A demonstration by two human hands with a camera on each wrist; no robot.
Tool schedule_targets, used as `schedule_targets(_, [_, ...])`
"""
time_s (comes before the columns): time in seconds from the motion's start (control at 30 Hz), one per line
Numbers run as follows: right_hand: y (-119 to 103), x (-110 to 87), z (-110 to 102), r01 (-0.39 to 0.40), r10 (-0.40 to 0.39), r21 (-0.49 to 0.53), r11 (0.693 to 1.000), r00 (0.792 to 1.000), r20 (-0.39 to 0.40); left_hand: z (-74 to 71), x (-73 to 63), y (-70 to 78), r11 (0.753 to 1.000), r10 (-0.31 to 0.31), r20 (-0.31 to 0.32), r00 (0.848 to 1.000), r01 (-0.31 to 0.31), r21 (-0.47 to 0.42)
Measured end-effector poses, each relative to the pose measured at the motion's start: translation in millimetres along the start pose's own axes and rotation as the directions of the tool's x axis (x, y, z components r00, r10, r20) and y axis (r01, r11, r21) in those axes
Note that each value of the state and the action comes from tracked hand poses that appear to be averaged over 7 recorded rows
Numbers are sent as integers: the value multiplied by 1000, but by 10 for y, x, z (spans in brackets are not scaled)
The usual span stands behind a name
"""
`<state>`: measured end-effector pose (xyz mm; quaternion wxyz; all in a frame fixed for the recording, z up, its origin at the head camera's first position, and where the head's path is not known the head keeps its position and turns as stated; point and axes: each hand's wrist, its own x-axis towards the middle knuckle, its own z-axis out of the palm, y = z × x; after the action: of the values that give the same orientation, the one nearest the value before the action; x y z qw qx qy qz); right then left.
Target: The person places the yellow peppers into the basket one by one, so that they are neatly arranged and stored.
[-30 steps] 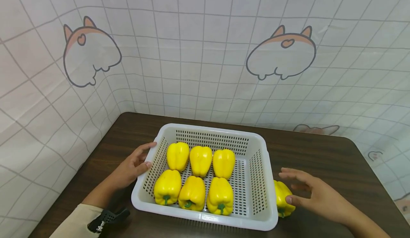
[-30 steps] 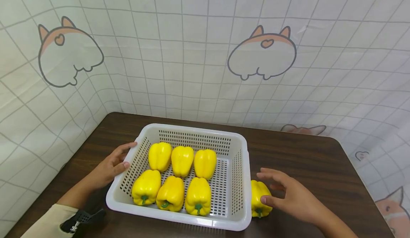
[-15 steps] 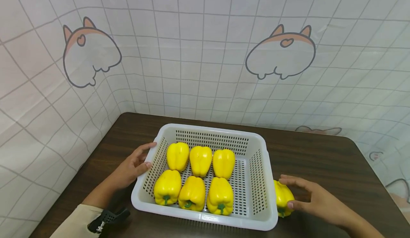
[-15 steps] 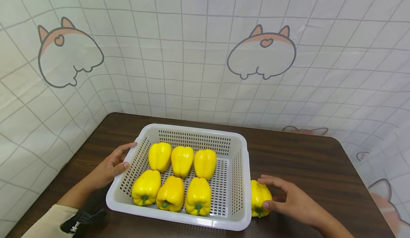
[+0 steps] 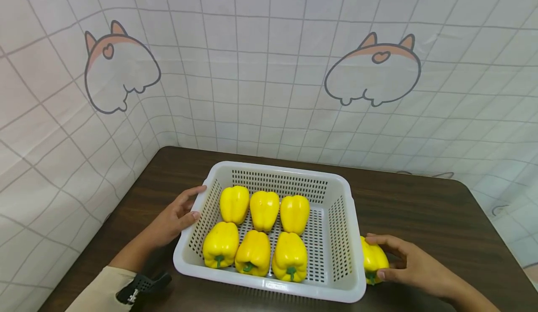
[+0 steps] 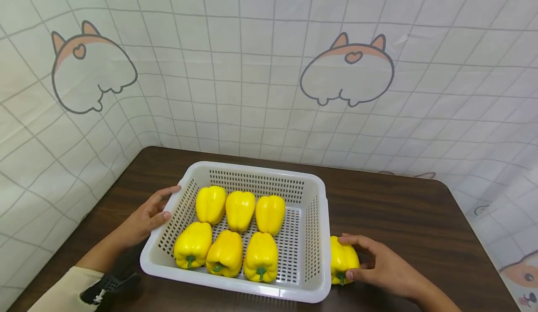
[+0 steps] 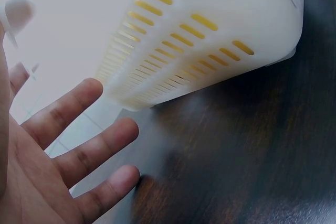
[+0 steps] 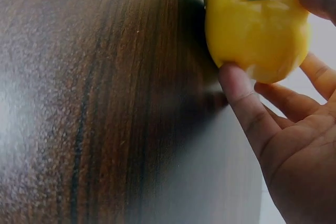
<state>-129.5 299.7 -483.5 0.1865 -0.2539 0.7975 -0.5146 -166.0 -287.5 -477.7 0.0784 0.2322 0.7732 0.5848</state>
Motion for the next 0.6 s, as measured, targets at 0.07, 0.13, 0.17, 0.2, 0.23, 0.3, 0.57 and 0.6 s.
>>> schedule_targets(0.07, [-7,-2,-6,-11,11,-7,1000,1000,-4,2,2,13,1000,-2,2,1000,2,-2])
schedule_targets(0.13, [-13,-5,-10,-20,20,-17,1000,1000,-15,3,1,21,1000,-7,1,1000,7,4])
schedule_targets(0.17, [-15,-8,-12,-21,20,-25,999,999,-24,4,1,23,1000,-8,0,1000,8,7])
schedule_targets(0.2, [-16,-11,-14,-22,21,-35,999,999,-36,4,1,26,1000,-10,0,1000,10,10])
schedule_targets(0.23, [-20,-17,-19,-22,20,-44,999,999,-48,3,1,27,1000,-13,-1,1000,13,12])
schedule_targets(0.3, [-33,-28,-29,-21,16,-68,997,997,-73,3,0,29,1000,-14,-4,1000,14,13])
schedule_targets(0.57, [-102,-111,-109,-4,-17,-129,992,987,-159,8,-7,44,1000,-13,-9,1000,13,20])
schedule_targets(0.6, [-116,-126,-121,-5,-19,-139,990,985,-171,8,-8,45,1000,-14,-9,1000,14,20])
